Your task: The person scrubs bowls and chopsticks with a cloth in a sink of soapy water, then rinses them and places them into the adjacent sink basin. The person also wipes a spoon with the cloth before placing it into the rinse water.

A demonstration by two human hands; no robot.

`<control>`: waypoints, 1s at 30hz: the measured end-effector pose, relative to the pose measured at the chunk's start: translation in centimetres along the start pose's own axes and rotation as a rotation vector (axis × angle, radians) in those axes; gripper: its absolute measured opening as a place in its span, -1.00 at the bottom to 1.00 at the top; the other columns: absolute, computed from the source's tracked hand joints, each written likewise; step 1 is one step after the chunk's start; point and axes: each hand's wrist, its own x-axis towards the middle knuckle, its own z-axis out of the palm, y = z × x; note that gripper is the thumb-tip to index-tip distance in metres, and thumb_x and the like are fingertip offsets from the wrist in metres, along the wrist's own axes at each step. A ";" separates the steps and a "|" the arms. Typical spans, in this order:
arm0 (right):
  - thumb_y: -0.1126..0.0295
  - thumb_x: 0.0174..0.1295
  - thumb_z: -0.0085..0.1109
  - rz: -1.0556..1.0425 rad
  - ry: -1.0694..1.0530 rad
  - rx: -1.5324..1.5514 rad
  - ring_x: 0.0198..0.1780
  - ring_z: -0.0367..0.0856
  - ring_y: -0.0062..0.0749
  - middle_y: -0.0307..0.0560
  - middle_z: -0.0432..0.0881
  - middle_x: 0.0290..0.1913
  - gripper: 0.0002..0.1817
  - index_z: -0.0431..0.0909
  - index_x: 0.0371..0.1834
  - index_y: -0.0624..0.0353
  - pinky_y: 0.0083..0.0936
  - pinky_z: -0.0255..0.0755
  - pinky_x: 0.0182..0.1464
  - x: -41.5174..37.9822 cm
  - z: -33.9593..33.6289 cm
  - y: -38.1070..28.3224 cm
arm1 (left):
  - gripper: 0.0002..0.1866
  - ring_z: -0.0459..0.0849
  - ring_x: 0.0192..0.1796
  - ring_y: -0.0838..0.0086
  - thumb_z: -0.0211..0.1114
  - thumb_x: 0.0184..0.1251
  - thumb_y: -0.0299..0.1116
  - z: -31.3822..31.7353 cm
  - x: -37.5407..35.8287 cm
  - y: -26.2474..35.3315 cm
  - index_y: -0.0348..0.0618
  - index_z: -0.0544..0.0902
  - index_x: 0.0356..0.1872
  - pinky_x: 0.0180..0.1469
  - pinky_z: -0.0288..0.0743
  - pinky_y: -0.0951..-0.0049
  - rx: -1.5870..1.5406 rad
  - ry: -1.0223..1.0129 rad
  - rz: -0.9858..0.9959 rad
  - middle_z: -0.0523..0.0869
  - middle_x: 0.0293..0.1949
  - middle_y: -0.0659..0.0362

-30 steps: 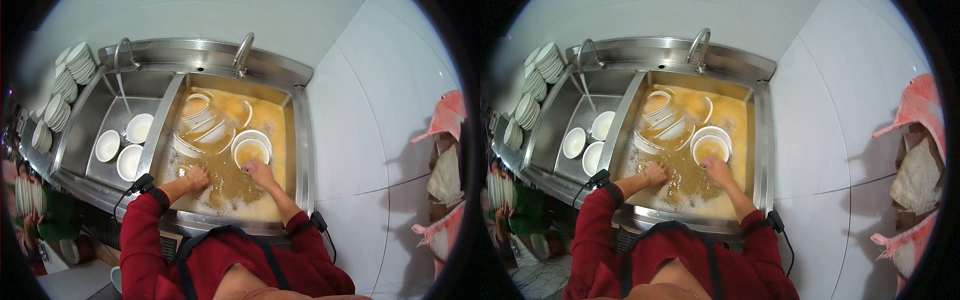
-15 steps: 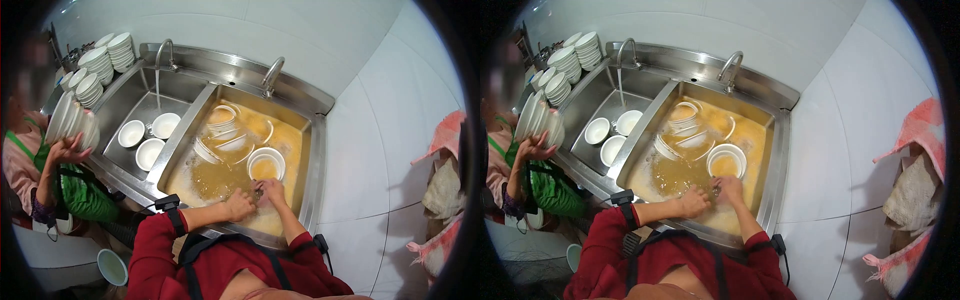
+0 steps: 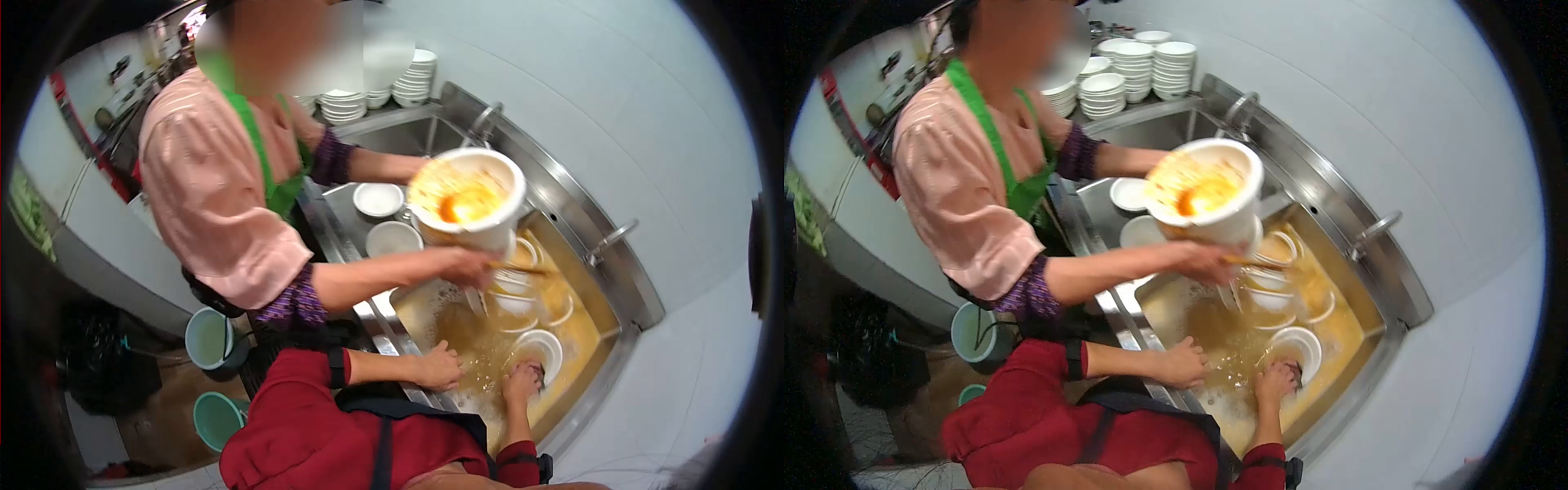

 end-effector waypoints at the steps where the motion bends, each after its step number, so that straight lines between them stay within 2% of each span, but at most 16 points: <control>1: 0.13 0.02 0.15 -0.074 0.089 -0.017 0.21 0.26 0.13 0.23 0.34 0.19 -0.43 0.35 0.10 0.16 0.11 0.13 0.12 0.3 0.7 0.4 | -0.69 0.57 -0.05 0.21 0.19 0.14 -0.09 0.4 0.0 -0.1 -0.01 0.63 -0.18 -0.04 0.32 0.00 0.002 0.010 -0.028 0.63 -0.24 0.08; 3: 0.16 0.03 0.13 -0.159 0.185 -0.030 0.19 0.28 0.13 0.22 0.34 0.19 -0.46 0.36 0.08 0.15 0.08 0.15 0.11 1.2 1.9 1.5 | -0.69 0.57 -0.04 0.16 0.18 0.15 -0.12 1.1 0.3 -0.3 -0.09 0.62 -0.20 -0.02 0.34 -0.09 -0.107 0.083 -0.045 0.63 -0.22 0.04; 4: 0.20 0.02 0.12 -0.242 0.268 -0.056 0.13 0.33 0.10 0.17 0.41 0.09 -0.55 0.41 -0.01 0.15 0.04 0.18 0.09 1.7 2.6 1.9 | -0.66 0.58 -0.07 0.08 0.17 0.16 -0.15 1.1 0.7 -0.3 -0.21 0.61 -0.21 0.01 0.40 -0.06 -0.138 0.063 -0.033 0.62 -0.23 -0.04; 5: 0.25 0.01 0.10 -0.325 0.352 -0.083 0.07 0.38 0.08 0.12 0.47 0.00 -0.63 0.45 -0.10 0.15 0.00 0.21 0.06 2.3 3.1 2.3 | -0.66 0.58 -0.07 0.08 0.17 0.16 -0.15 1.2 1.1 -0.4 -0.21 0.61 -0.21 0.01 0.40 -0.06 -0.133 0.072 -0.046 0.62 -0.23 -0.04; 6: 0.25 0.01 0.10 -0.338 0.359 -0.082 0.07 0.38 0.08 0.12 0.47 0.00 -0.63 0.45 -0.10 0.15 0.00 0.21 0.06 2.8 3.8 2.9 | -0.65 0.59 -0.09 0.06 0.16 0.16 -0.15 1.2 1.4 -0.5 -0.26 0.60 -0.22 -0.01 0.42 0.01 -0.196 0.035 -0.028 0.62 -0.24 -0.07; 8: 0.32 -0.03 0.13 -0.399 0.244 -0.052 -0.09 0.43 -0.01 -0.02 0.52 -0.25 -0.79 0.48 -0.33 0.15 -0.10 0.28 -0.03 3.6 3.5 3.1 | -0.65 0.61 -0.15 0.00 0.15 0.18 -0.19 1.0 1.5 -0.7 -0.34 0.58 -0.23 -0.05 0.48 0.16 -0.289 0.032 0.021 0.62 -0.27 -0.15; 11: 0.39 -0.08 0.16 -0.425 0.211 -0.008 -0.22 0.43 -0.11 -0.11 0.47 -0.41 -0.87 0.44 -0.47 0.14 -0.21 0.33 -0.13 3.2 1.0 2.3 | -0.67 0.57 -0.13 -0.03 0.10 0.25 -0.21 0.9 2.3 -0.8 -0.31 0.53 -0.18 -0.02 0.42 0.07 -0.281 -0.071 0.017 0.56 -0.20 -0.16; 15: 0.41 -0.08 0.19 -0.362 0.176 0.144 -0.30 0.44 -0.13 -0.09 0.47 -0.41 -0.86 0.45 -0.45 0.13 -0.28 0.37 -0.20 3.5 1.0 2.7 | -0.68 0.57 -0.14 -0.03 0.09 0.24 -0.21 1.6 2.5 -1.5 -0.31 0.55 -0.22 -0.03 0.42 0.06 -0.293 -0.042 0.035 0.57 -0.23 -0.17; 17: 0.42 -0.02 0.15 -0.324 0.154 0.360 -0.38 0.44 -0.12 -0.03 0.44 -0.47 -0.86 0.44 -0.40 0.17 -0.30 0.40 -0.24 4.5 2.5 3.8 | -0.70 0.58 -0.16 -0.01 0.09 0.22 -0.22 2.9 2.8 -1.9 -0.30 0.56 -0.28 -0.03 0.41 0.05 -0.271 0.019 0.047 0.58 -0.26 -0.16; 19: 0.38 0.03 0.10 -0.440 0.309 0.656 -0.36 0.50 -0.04 0.05 0.48 -0.46 -0.83 0.41 -0.37 0.22 -0.23 0.42 -0.23 6.0 6.4 5.8 | -0.69 0.63 -0.19 0.05 0.12 0.14 -0.17 2.0 1.9 -1.6 -0.23 0.61 -0.32 -0.11 0.49 0.08 -0.237 0.064 0.029 0.65 -0.32 -0.06; 20: 0.35 0.05 0.08 -0.400 0.227 0.499 -0.31 0.52 0.00 0.09 0.52 -0.40 -0.79 0.42 -0.30 0.23 -0.20 0.42 -0.20 3.0 2.7 4.5 | -0.70 0.63 -0.23 0.05 0.12 0.14 -0.17 5.5 2.7 -2.7 -0.23 0.61 -0.37 -0.14 0.49 0.06 -0.269 0.188 0.094 0.64 -0.36 -0.05; 21: 0.32 0.07 0.06 -0.354 0.145 0.348 -0.27 0.54 0.04 0.13 0.56 -0.34 -0.74 0.43 -0.23 0.25 -0.18 0.43 -0.17 0.6 -2.5 1.5 | -0.70 0.63 -0.23 0.06 0.12 0.16 -0.16 5.5 2.3 -2.7 -0.23 0.60 -0.36 -0.14 0.48 0.05 -0.271 0.182 0.085 0.63 -0.34 -0.03; 22: 0.30 0.07 0.05 -0.312 0.155 0.298 -0.23 0.54 0.08 0.17 0.57 -0.27 -0.69 0.45 -0.15 0.22 -0.16 0.42 -0.13 0.7 -1.6 1.6 | -0.70 0.63 -0.21 0.09 0.10 0.18 -0.16 5.4 1.8 -2.8 -0.21 0.59 -0.33 -0.13 0.46 0.04 -0.233 0.130 0.073 0.62 -0.29 -0.01; 23: 0.27 0.07 0.05 -0.273 0.167 0.252 -0.19 0.55 0.12 0.20 0.58 -0.20 -0.64 0.47 -0.08 0.20 -0.14 0.42 -0.09 0.9 -0.5 1.9 | -0.70 0.63 -0.18 0.11 0.09 0.19 -0.15 1.8 0.1 -1.7 -0.18 0.59 -0.29 -0.12 0.44 0.05 -0.207 0.065 0.017 0.61 -0.26 0.01; 25: 0.27 0.08 0.04 -0.267 0.132 0.307 -0.17 0.54 0.15 0.23 0.56 -0.19 -0.59 0.47 0.02 0.12 -0.12 0.41 -0.09 -1.6 -2.8 0.4 | -0.70 0.62 -0.18 0.10 0.09 0.22 -0.14 1.7 -1.3 -1.3 -0.16 0.60 -0.25 -0.11 0.46 0.08 -0.250 0.097 -0.008 0.60 -0.27 0.02; 30: 0.25 0.07 0.05 -0.218 0.059 0.271 -0.18 0.55 0.16 0.24 0.54 -0.22 -0.61 0.49 -0.02 0.13 -0.09 0.40 -0.10 -4.1 -4.4 -0.2 | -0.70 0.61 -0.18 0.05 0.08 0.23 -0.16 0.1 -2.5 -0.3 -0.19 0.60 -0.24 -0.13 0.48 0.09 -0.266 0.006 0.000 0.60 -0.24 -0.04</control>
